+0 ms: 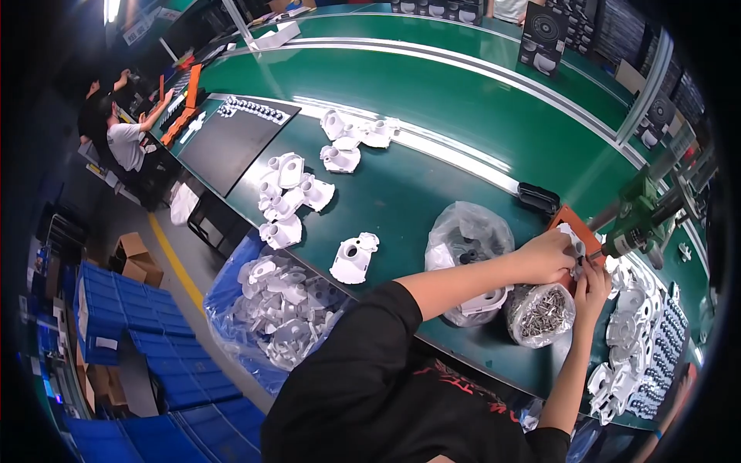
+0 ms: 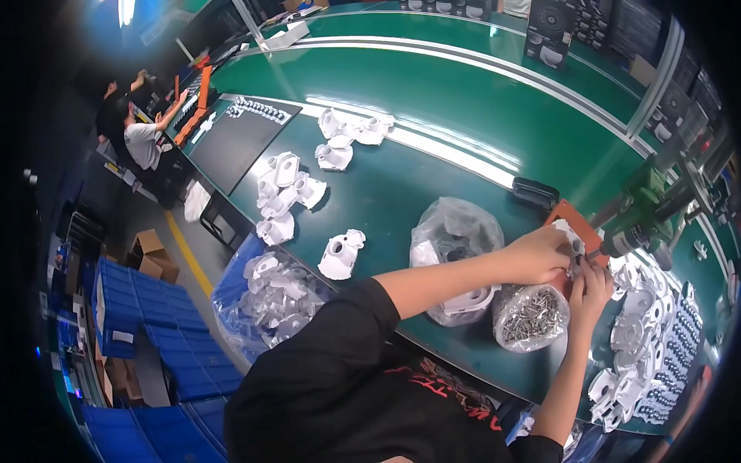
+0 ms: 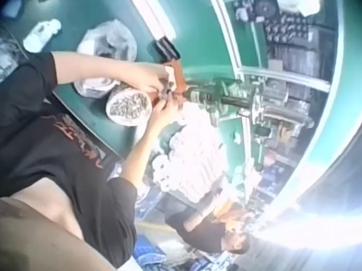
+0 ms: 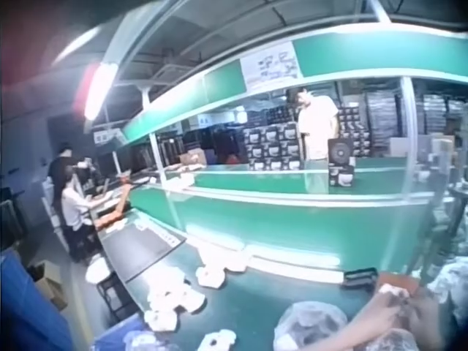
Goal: Assembling plastic components using screws and a manual press on a factory line.
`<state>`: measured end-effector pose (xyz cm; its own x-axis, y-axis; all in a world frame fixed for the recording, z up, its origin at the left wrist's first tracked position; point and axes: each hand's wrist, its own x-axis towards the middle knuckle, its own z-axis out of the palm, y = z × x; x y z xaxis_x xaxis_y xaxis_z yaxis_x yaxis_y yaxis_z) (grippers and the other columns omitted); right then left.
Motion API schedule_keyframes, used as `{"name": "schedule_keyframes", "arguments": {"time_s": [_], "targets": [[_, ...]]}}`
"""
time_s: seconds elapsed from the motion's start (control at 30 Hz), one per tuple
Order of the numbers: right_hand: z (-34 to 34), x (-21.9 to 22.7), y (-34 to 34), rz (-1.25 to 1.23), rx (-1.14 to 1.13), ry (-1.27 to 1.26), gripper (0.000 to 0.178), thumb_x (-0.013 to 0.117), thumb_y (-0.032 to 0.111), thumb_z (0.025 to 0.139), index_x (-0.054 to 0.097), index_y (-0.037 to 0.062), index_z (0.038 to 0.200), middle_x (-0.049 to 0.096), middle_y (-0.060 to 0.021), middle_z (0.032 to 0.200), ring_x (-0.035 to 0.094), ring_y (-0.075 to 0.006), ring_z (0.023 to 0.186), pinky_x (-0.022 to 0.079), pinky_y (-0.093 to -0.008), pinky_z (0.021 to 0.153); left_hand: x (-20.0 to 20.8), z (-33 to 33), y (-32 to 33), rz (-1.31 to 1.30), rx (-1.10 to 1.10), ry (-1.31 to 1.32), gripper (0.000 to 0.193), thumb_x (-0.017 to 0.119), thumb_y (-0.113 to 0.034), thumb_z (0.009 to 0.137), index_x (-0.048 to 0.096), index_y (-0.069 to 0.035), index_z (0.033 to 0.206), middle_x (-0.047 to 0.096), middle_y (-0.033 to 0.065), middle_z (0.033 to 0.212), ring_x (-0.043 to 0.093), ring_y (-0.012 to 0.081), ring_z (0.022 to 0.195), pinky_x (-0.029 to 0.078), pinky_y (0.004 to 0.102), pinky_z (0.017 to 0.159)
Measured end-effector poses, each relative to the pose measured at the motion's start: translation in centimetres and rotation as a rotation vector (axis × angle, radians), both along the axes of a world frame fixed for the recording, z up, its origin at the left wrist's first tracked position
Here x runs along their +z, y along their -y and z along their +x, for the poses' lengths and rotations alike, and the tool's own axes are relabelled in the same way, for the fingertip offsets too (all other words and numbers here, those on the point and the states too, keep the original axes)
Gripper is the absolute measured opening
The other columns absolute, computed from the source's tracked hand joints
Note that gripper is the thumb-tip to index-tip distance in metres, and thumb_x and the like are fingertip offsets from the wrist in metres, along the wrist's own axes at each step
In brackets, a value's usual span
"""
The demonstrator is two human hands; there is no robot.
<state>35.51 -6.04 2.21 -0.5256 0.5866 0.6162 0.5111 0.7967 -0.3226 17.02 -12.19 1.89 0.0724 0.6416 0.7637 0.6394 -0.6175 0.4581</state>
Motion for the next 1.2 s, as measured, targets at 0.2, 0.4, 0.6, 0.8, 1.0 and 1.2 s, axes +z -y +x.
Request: {"name": "schedule_keyframes", "arguments": {"time_s": [0.2, 0.4, 0.6, 0.8, 1.0, 1.2], "targets": [[0.3, 0.8, 1.8, -0.004, 0.024, 0.173, 0.025, 0.054, 0.007, 0.084, 0.064, 0.0025, 0.107, 0.057, -0.0164, 0.118, 0.050, -0.0307, 0.108, 0.037, -0.0378, 0.096, -0.6, -0.6, 0.2, 0.033, 0.070, -0.025, 0.007, 0.062, -0.012, 0.064, 0.064, -0.007, 0.070, 0.054, 0.0128, 0.082, 0.052, 0.0307, 0.083, 0.040, 0.0413, 0.078], [8.6, 2.4, -4.6, -0.308, -0.209, -0.428, 0.032, 0.040, 0.012, 0.095, 0.055, -0.0057, 0.118, 0.055, -0.0144, 0.122, 0.051, -0.0218, 0.114, 0.036, -0.0312, 0.099, -0.7, 0.3, -0.6, 0.123, 0.036, -0.012, 0.010, 0.062, -0.011, 0.062, 0.064, -0.010, 0.072, 0.055, 0.0118, 0.075, 0.054, 0.0317, 0.076, 0.042, 0.0422, 0.071], [2.6, 15.3, -14.8, -0.373, -0.159, -0.825, 0.040, 0.048, 0.028, 0.092, 0.052, 0.0052, 0.124, 0.053, -0.0102, 0.123, 0.053, -0.0187, 0.104, 0.039, -0.0361, 0.092, 0.2, -2.2, -0.2, 0.165, -0.010, -0.291, 0.013, 0.060, -0.014, 0.060, 0.061, -0.004, 0.069, 0.058, 0.0108, 0.071, 0.056, 0.0332, 0.074, 0.044, 0.0453, 0.064], [1.5, 21.8, -21.3, -0.299, 0.324, -0.468, 0.025, 0.050, 0.029, 0.090, 0.063, 0.0086, 0.097, 0.062, -0.0007, 0.080, 0.056, -0.0132, 0.064, 0.048, -0.0270, 0.059, 0.8, -1.0, 0.6, -0.153, 0.029, -0.121, 0.016, 0.061, -0.015, 0.074, 0.067, -0.010, 0.088, 0.056, 0.0135, 0.099, 0.052, 0.0316, 0.098, 0.041, 0.0402, 0.086], [20.2, 36.9, -34.6, -0.294, 0.286, -0.669, 0.030, 0.045, 0.037, 0.092, 0.058, 0.0104, 0.090, 0.052, 0.0033, 0.066, 0.047, -0.0091, 0.054, 0.040, -0.0237, 0.051, 1.0, 1.4, -0.7, -0.097, -0.055, -0.096, 0.016, 0.062, -0.015, 0.073, 0.066, -0.009, 0.087, 0.054, 0.0124, 0.097, 0.052, 0.0311, 0.098, 0.042, 0.0398, 0.087], [8.7, 31.8, -18.7, -0.873, 0.723, -0.891, 0.037, 0.041, 0.046, 0.093, 0.052, 0.0118, 0.085, 0.038, 0.0059, 0.053, 0.035, -0.0054, 0.044, 0.031, -0.0233, 0.040, 1.1, 0.3, 0.1, -0.200, 0.043, -0.164, 0.019, 0.061, -0.016, 0.074, 0.066, -0.011, 0.093, 0.054, 0.0129, 0.104, 0.050, 0.0311, 0.103, 0.039, 0.0403, 0.091]]}}
